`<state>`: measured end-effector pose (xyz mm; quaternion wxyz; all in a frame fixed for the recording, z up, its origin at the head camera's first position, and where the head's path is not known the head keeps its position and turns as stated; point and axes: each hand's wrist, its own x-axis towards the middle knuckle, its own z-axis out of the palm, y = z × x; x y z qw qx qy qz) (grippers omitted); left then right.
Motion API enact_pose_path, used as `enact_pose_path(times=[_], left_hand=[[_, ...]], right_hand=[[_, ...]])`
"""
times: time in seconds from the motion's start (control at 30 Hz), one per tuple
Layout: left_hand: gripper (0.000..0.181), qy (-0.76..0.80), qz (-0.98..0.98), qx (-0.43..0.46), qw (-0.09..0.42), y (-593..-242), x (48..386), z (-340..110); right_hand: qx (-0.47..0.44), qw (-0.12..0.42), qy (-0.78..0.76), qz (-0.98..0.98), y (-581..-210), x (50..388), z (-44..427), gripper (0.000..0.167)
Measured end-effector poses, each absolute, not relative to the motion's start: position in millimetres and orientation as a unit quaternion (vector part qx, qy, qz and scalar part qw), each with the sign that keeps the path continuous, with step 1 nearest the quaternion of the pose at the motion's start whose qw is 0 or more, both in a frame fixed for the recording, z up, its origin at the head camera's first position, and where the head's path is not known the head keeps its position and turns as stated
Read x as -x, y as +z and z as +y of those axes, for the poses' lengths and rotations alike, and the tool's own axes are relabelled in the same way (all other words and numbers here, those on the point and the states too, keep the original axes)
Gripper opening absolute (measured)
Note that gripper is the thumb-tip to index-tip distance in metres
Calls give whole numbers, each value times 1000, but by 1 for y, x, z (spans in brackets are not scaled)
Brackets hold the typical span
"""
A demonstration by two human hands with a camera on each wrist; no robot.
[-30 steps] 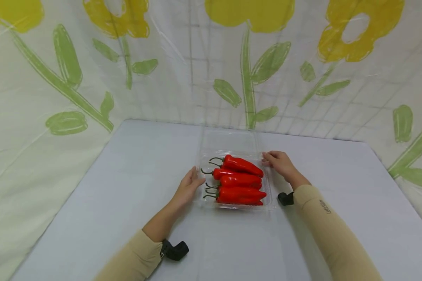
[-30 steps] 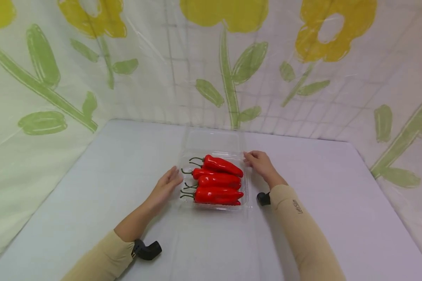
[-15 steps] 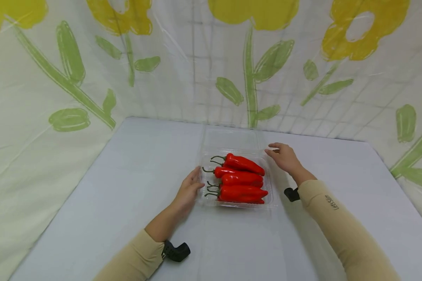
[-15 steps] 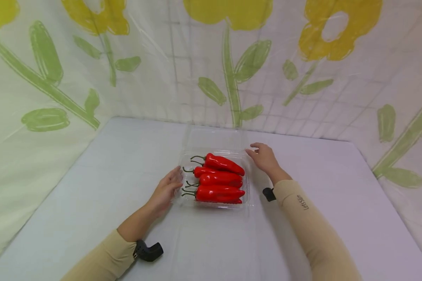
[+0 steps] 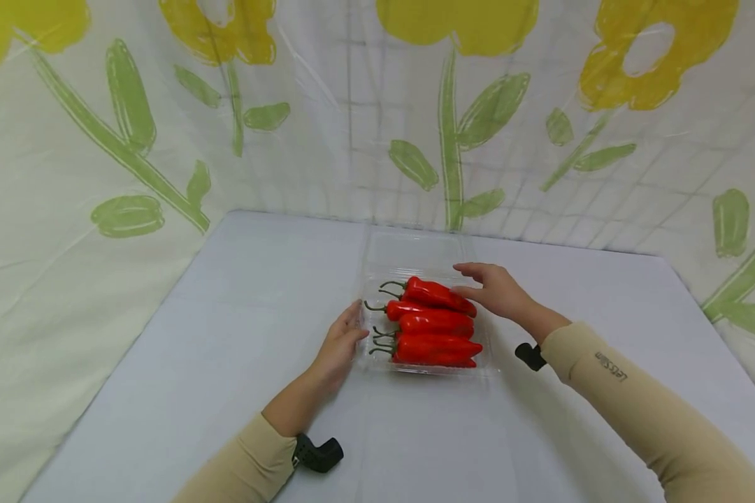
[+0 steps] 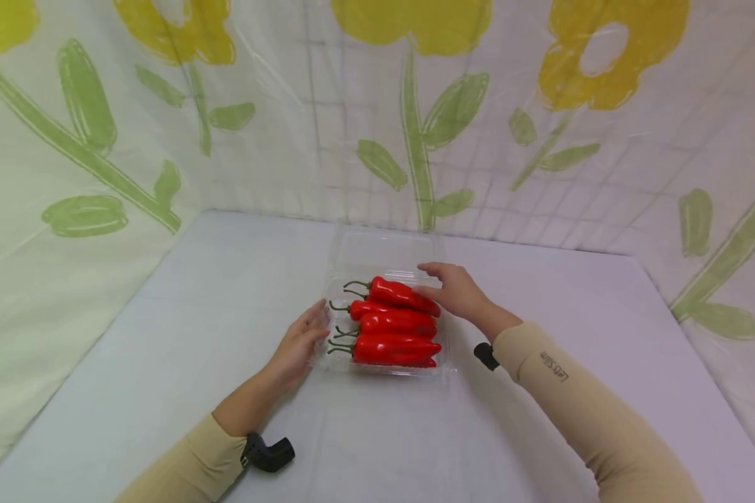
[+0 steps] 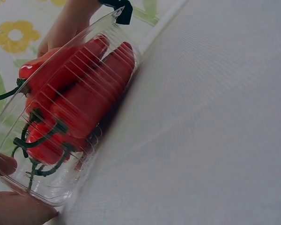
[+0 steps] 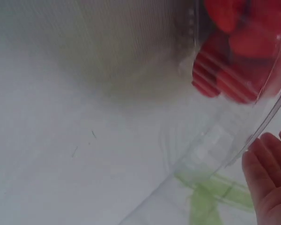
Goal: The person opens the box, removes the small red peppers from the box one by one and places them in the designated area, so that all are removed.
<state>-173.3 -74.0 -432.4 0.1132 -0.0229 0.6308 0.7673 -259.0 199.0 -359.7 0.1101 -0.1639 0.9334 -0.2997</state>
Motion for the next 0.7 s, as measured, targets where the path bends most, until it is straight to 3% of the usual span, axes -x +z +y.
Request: enact_pose_path(times=[0.3,0.7], left_hand=[[62,765,633,25,119,-433,174,-74],[62,773,626,13,106,-435,174,-74]], right_hand=[[226,140,-322,909,-357,248,185,55],[281,140,-291,904,-363,251,169,53]])
